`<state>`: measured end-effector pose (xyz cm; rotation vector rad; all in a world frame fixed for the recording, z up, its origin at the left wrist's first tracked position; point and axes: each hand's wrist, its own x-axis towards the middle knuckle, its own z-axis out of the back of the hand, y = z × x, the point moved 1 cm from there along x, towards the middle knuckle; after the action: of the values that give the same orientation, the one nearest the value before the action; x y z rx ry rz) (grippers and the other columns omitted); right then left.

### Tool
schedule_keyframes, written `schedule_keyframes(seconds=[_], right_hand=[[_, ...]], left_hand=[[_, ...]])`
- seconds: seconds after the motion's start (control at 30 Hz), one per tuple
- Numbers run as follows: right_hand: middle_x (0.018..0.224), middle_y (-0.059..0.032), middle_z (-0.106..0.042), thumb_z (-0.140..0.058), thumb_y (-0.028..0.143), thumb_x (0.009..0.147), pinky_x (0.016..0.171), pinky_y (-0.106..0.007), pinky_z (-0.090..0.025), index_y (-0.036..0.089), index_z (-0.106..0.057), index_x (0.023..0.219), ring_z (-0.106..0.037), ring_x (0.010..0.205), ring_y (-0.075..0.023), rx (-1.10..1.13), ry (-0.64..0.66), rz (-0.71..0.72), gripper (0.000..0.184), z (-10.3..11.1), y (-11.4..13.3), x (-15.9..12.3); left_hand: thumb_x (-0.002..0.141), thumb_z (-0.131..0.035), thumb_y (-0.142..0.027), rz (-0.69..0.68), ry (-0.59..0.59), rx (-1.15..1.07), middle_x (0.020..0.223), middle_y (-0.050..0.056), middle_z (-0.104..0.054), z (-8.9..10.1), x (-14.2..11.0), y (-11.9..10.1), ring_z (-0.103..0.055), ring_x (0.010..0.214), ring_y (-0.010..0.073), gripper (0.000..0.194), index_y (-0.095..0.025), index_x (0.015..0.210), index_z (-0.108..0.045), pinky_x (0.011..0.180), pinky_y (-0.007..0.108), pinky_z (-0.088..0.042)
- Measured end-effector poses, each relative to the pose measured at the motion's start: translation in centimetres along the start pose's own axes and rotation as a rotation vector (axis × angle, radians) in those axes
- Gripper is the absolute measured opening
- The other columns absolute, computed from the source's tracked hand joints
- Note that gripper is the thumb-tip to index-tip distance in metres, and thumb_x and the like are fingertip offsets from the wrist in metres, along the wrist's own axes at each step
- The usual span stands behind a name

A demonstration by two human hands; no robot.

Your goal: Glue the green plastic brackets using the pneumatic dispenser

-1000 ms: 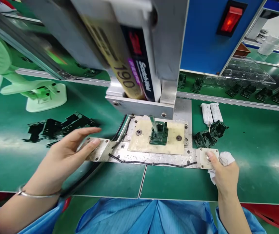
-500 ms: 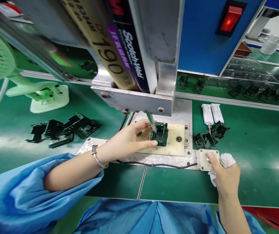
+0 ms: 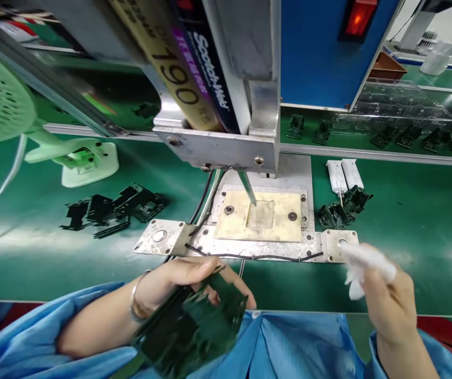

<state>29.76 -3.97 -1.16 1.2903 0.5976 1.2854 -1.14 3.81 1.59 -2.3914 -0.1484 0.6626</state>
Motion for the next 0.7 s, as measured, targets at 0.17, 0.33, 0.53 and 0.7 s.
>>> schedule_keyframes(seconds=[0.17, 0.33, 0.53, 0.7], right_hand=[[0.077, -0.0004, -0.057, -0.025, 0.06, 0.107, 0.057, -0.028, -0.04, 0.024, -0.07, 0.113, -0.051, 0.056, -0.0118, -0.119, 0.829, 0.484, 0.058, -4.4, 8.7, 1.1], [0.063, 0.0026, -0.038, -0.008, 0.075, 0.099, 0.048, -0.029, -0.02, 0.015, -0.067, 0.073, -0.027, 0.048, -0.0104, -0.106, 0.939, 0.548, 0.088, -8.2, 10.6, 2.1], [0.065, 0.0019, -0.042, -0.015, 0.07, 0.103, 0.05, -0.029, -0.025, 0.017, -0.072, 0.088, -0.037, 0.049, -0.0106, -0.109, 0.947, 0.492, 0.079, -6.8, 9.9, 1.8], [0.078, -0.0014, -0.058, -0.038, 0.057, 0.106, 0.058, -0.028, -0.042, 0.023, -0.067, 0.114, -0.057, 0.061, -0.0147, -0.119, 0.656, 0.446, 0.046, -4.2, 8.6, -0.3]], left_hand=[[0.067, -0.074, -0.066, -0.012, 0.063, 0.025, 0.07, 0.01, -0.073, -1.1, 0.9, 1.8, -0.066, 0.064, 0.0228, 0.058, -0.009, 0.077, -0.079, 0.066, 0.033, -0.054], [0.058, -0.08, -0.068, -0.033, -0.02, 0.034, 0.046, -0.002, -0.05, -1.8, 1.2, 2.3, -0.04, 0.041, 0.0098, 0.057, -0.015, 0.051, -0.059, 0.046, 0.025, -0.04], [0.076, -0.063, -0.073, -0.173, 0.137, 0.282, 0.077, 0.009, -0.072, -2.3, 0.3, 1.2, -0.064, 0.07, 0.0228, 0.068, -0.009, 0.093, -0.077, 0.067, 0.032, -0.05], [0.084, -0.07, -0.057, -0.65, -0.037, 0.546, 0.098, 0.01, -0.071, -2.8, -0.5, 1.5, -0.065, 0.082, 0.0222, 0.055, -0.019, 0.123, -0.068, 0.074, 0.031, -0.052]])
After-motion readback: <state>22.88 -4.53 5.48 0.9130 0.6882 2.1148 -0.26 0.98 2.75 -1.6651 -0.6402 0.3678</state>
